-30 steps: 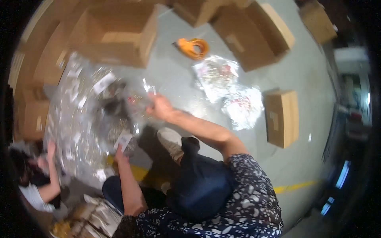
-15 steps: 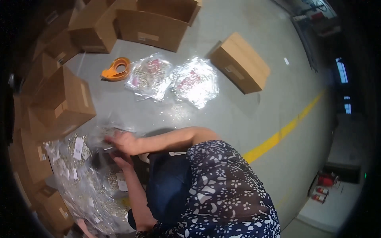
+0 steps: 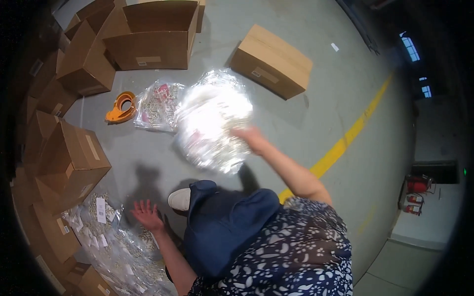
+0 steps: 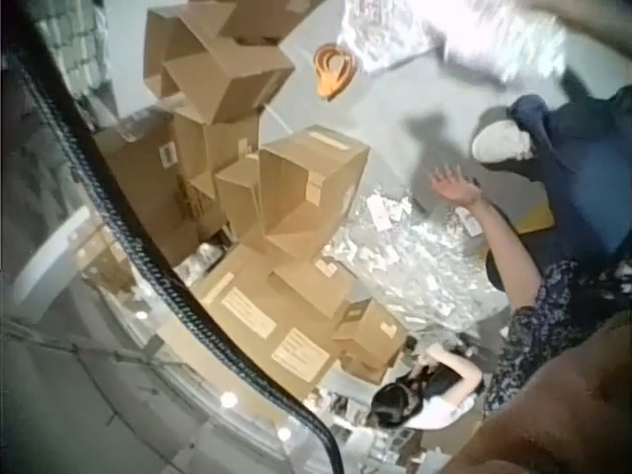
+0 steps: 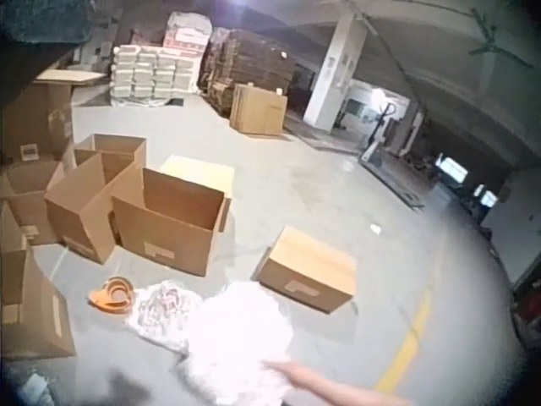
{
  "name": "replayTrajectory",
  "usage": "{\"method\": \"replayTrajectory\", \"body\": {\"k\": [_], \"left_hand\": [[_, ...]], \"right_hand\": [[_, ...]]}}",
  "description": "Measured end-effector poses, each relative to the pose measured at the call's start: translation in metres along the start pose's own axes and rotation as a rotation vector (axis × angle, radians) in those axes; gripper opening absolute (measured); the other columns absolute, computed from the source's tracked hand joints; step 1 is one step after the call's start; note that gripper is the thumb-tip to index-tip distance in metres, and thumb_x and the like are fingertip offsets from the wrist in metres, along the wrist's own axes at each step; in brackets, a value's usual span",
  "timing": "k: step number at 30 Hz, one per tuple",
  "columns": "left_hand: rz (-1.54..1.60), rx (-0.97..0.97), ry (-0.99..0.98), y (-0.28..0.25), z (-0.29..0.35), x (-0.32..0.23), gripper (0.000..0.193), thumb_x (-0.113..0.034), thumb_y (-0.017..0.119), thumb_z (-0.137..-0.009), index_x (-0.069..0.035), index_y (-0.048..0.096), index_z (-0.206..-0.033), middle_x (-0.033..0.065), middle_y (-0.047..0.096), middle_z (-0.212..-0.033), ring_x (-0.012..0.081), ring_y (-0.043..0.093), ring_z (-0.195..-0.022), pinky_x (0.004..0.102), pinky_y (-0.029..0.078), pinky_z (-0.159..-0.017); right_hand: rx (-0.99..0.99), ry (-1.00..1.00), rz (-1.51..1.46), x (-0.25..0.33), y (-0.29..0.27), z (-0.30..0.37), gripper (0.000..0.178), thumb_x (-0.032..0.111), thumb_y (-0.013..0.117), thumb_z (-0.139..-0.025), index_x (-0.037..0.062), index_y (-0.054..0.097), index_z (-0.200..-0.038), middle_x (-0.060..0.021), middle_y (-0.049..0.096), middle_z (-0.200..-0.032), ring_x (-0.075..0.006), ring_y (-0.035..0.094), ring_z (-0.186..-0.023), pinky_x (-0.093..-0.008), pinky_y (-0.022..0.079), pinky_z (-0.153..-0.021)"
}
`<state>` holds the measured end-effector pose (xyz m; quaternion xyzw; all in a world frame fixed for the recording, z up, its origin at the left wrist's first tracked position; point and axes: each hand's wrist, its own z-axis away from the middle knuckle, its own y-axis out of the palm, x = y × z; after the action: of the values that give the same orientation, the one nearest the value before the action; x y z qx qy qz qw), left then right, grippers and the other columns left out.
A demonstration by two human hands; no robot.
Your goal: The person sorts and packs small plastic-wrapped products by hand, taking them from the floor and placing them into cardboard boxes.
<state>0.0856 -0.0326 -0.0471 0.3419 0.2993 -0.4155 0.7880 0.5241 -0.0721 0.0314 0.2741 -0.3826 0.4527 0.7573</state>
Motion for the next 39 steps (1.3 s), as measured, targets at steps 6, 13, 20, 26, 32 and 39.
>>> {"method": "replayTrajectory", "body": {"k": [6,13,20,26,32,39], "left_hand": [[0.000,-0.167,-0.085,-0.046,0.009,0.011,0.071,-0.062,0.034,-0.092,-0.012,0.029,-0.143,0.0107,0.037,-0.139,0.0291,0.044,-0.121,0.0496,0.033,-0.101],[-0.090,-0.167,-0.096,-0.071,0.007,0.070,0.048,-0.040,0.038,-0.098,-0.015,0.033,-0.138,0.0083,0.048,-0.126,0.0223,0.055,-0.102,0.0332,0.050,-0.078],[-0.183,-0.535,0.102,-0.095,0.035,0.059,0.030,-0.035,0.053,-0.094,-0.008,0.055,-0.107,0.0019,0.059,-0.092,0.0121,0.055,-0.077,0.0232,0.043,-0.058],[0.224,-0.757,0.162,-0.131,0.015,0.006,0.028,-0.025,0.056,-0.092,-0.005,0.055,-0.111,0.0036,0.060,-0.094,0.0118,0.056,-0.078,0.0242,0.045,-0.060],[0.227,-0.721,0.184,-0.126,0.010,-0.025,0.026,-0.018,0.056,-0.092,-0.002,0.055,-0.113,0.0053,0.060,-0.094,0.0118,0.057,-0.081,0.0250,0.048,-0.064],[0.282,-0.695,0.116,-0.091,0.027,0.007,0.020,-0.017,0.056,-0.093,-0.003,0.060,-0.107,0.0032,0.062,-0.089,0.0111,0.058,-0.074,0.0250,0.049,-0.065]], "right_hand": [[-0.384,-0.185,-0.656,-0.064,-0.127,-0.008,0.046,0.017,0.058,-0.090,0.0026,0.044,-0.132,-0.0122,0.055,-0.124,-0.0254,0.056,-0.112,-0.0408,0.047,-0.097],[-0.397,0.111,-0.521,-0.143,-0.196,-0.093,0.037,0.025,0.045,-0.093,0.0025,0.051,-0.122,-0.0121,0.059,-0.117,-0.0308,0.061,-0.102,-0.0469,0.050,-0.090],[-0.078,0.429,-0.214,-0.126,-0.224,-0.094,0.062,0.056,0.044,-0.091,0.0092,0.046,-0.132,-0.0117,0.056,-0.124,-0.0341,0.058,-0.106,-0.0531,0.051,-0.083],[-0.337,0.181,0.717,-0.074,-0.050,-0.066,0.070,0.047,0.056,-0.087,-0.0009,0.040,-0.134,-0.0177,0.045,-0.134,-0.0306,0.046,-0.121,-0.0398,0.039,-0.097],[0.797,-1.081,1.124,-0.009,0.310,-0.033,0.055,0.013,0.068,-0.081,0.0005,0.043,-0.128,-0.0250,0.041,-0.131,-0.0411,0.042,-0.122,-0.0439,0.037,-0.101],[1.184,-1.287,1.222,-0.121,0.550,0.015,0.085,0.019,0.074,-0.072,0.0032,0.026,-0.141,-0.0255,0.031,-0.141,-0.0449,0.035,-0.128,-0.0510,0.040,-0.098]]}}
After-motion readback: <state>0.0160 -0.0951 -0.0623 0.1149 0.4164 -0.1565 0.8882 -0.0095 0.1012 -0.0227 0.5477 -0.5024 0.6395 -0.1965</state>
